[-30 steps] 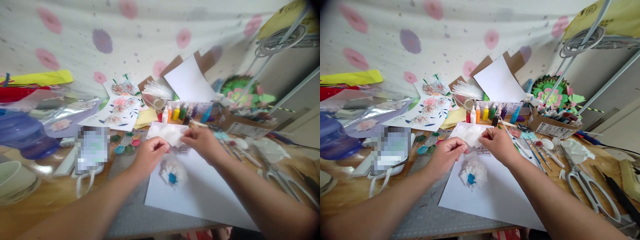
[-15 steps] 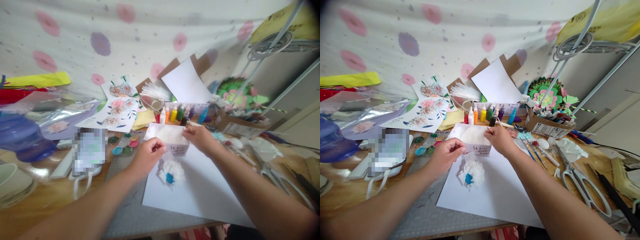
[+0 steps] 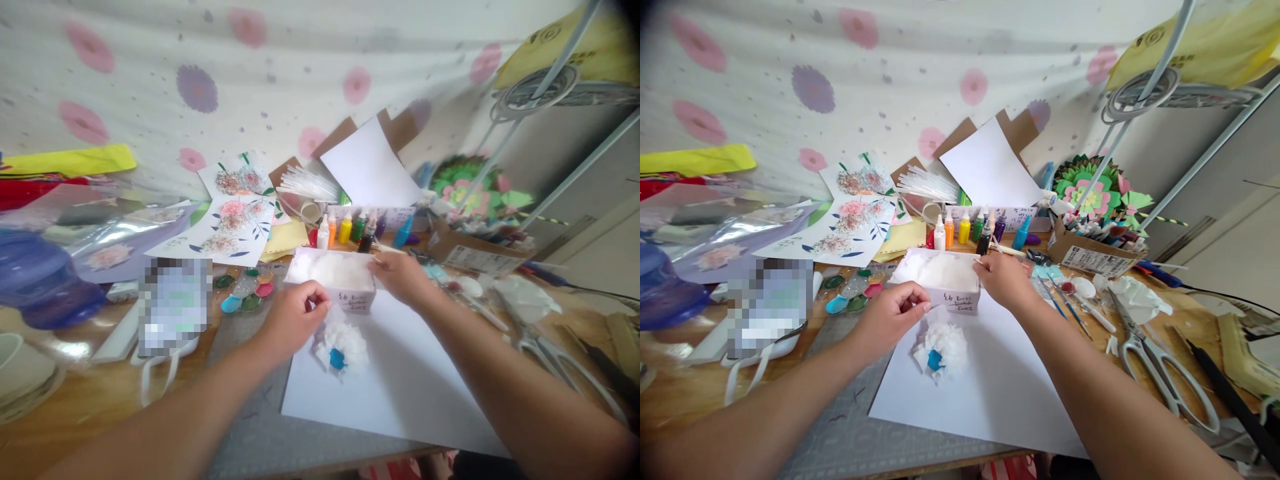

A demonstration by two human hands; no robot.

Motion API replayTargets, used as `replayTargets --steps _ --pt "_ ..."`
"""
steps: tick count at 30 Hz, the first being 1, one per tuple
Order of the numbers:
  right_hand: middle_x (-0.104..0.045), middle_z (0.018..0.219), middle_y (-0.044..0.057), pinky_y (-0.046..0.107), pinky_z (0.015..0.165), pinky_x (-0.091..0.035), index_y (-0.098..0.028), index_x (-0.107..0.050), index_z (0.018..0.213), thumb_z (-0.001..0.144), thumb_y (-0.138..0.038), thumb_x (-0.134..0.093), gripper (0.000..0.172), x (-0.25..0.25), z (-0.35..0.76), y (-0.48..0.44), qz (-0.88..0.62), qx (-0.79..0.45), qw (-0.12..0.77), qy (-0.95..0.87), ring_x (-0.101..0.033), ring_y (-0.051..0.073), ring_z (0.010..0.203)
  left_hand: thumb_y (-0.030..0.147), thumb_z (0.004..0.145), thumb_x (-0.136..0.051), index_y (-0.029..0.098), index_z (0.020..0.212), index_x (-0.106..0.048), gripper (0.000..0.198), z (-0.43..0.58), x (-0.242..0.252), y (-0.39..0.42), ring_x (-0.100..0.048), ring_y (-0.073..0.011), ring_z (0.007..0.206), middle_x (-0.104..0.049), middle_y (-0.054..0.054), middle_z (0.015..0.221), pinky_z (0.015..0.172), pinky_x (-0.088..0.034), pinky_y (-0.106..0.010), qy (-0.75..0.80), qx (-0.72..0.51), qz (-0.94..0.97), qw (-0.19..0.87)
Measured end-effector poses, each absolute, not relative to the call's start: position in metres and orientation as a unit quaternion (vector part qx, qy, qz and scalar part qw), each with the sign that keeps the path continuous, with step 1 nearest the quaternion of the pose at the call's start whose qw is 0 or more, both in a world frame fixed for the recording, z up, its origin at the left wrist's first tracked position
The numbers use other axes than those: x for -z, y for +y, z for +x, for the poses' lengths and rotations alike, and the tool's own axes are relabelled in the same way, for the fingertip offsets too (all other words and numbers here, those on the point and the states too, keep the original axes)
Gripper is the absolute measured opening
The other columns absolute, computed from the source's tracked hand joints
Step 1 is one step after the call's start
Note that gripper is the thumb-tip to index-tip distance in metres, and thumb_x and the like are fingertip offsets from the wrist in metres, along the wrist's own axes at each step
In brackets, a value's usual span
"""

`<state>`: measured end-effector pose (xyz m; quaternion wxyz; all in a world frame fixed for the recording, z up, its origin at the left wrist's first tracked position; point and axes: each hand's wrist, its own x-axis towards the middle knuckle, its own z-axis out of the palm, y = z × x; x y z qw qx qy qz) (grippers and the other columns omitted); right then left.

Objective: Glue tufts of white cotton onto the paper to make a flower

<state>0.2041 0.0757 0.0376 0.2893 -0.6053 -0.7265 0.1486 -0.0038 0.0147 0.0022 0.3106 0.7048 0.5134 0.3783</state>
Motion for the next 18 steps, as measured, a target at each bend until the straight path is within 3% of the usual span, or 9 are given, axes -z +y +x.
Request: replayTargets --steps 6,9,13,15,18 --pt "-0.051 0.055 0.000 0.025 0.047 -0.026 -0.017 -0.057 0.062 0.074 -0.040 -0.050 0.027 -0.047 0.207 0.066 -0.593 -0.173 0.329 -0.714 -0.043 0.012 0.050 0.028 0.076 -0.052 0.019 0.080 -0.055 0.010 -0.005 0.001 0.016 -0.050 -0.0104 0.061 -0.057 0.002 0.072 0.055 -0.037 -0.021 0.516 -0.391 0.692 0.319" --pt "-0.046 0.050 -0.002 0.024 0.044 -0.025 -0.016 -0.059 0.065 0.075 -0.043 -0.049 0.030 -0.051 0.203 0.050 -0.580 -0.221 0.326 -0.713 -0.038 0.010 0.045 0.030 0.075 -0.055 0.021 0.097 -0.053 0.023 -0.004 -0.001 0.014 -0.050 -0.0101 0.063 -0.059 -0.001 0.090 0.057 -0.040 -0.022 0.501 -0.422 0.675 0.341" --pt "-0.038 0.049 -0.004 0.023 0.042 -0.024 -0.017 -0.052 0.056 0.073 -0.041 -0.053 0.029 -0.053 0.191 0.024 -0.534 -0.341 0.268 -0.726 -0.032 0.008 0.044 0.033 0.072 -0.061 0.022 0.112 -0.048 0.043 0.000 -0.007 0.009 -0.049 -0.0091 0.064 -0.055 -0.006 0.108 0.059 -0.042 -0.023 0.452 -0.434 0.667 0.403" --pt "-0.038 0.050 -0.005 0.023 0.044 -0.024 -0.018 -0.050 0.055 0.074 -0.037 -0.052 0.028 -0.052 0.186 0.014 -0.506 -0.383 0.240 -0.734 -0.032 0.008 0.046 0.031 0.071 -0.062 0.020 0.111 -0.049 0.044 0.001 -0.009 0.007 -0.051 -0.0100 0.067 -0.057 -0.005 0.101 0.061 -0.043 -0.023 0.428 -0.428 0.655 0.451" --pt "-0.041 0.052 -0.004 0.024 0.046 -0.027 -0.018 -0.054 0.058 0.075 -0.034 -0.053 0.024 -0.050 0.184 0.005 -0.496 -0.397 0.230 -0.738 -0.035 0.009 0.049 0.032 0.074 -0.059 0.017 0.093 -0.054 0.025 0.003 -0.011 0.005 -0.051 -0.0101 0.062 -0.056 -0.001 0.076 0.055 -0.041 -0.021 0.414 -0.392 0.640 0.515"
